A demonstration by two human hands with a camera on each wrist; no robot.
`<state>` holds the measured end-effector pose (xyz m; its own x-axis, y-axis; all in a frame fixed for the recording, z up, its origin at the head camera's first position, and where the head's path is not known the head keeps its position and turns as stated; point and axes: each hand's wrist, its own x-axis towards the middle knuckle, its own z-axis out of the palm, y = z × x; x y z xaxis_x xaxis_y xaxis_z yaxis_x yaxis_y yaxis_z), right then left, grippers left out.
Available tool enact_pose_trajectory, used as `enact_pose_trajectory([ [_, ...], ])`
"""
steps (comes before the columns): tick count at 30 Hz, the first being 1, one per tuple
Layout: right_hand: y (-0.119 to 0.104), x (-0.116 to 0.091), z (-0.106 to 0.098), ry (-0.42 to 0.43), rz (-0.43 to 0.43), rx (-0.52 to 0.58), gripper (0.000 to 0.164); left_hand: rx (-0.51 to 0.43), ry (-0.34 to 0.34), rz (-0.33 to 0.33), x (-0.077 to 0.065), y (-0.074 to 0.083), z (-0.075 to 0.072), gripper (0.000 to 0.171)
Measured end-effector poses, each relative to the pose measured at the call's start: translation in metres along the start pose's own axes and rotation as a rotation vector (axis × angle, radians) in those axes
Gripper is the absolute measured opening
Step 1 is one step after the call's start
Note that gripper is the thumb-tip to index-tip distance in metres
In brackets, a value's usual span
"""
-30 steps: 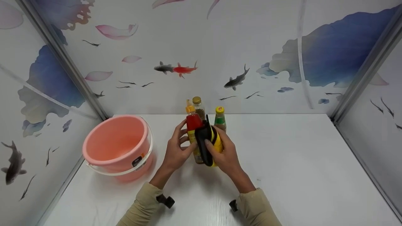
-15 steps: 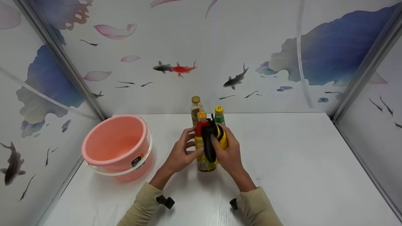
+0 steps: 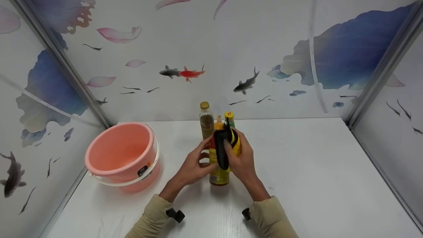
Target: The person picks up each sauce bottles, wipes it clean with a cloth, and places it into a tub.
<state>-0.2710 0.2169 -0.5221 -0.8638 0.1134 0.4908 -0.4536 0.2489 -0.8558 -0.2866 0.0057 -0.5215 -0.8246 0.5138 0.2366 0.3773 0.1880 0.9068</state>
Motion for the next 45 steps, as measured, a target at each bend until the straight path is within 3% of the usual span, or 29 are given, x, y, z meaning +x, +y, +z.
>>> enact_pose_trajectory([
  [12,0.0,0.0,0.001,-0.06,-0.014,0.017,0.047,-0.079,0.128,0.058,0.002,0.002,-0.007,0.09],
  [24,0.001,-0.004,0.007,-0.114,-0.008,0.006,0.046,-0.142,0.295,0.033,0.003,0.006,-0.017,0.071],
  [33,-0.001,-0.008,0.016,-0.059,-0.009,-0.015,0.047,-0.108,0.231,0.053,0.003,0.005,-0.017,0.056],
  [45,-0.001,-0.006,0.012,-0.024,0.003,-0.009,0.046,-0.042,0.113,0.017,0.0,0.002,-0.01,0.065],
])
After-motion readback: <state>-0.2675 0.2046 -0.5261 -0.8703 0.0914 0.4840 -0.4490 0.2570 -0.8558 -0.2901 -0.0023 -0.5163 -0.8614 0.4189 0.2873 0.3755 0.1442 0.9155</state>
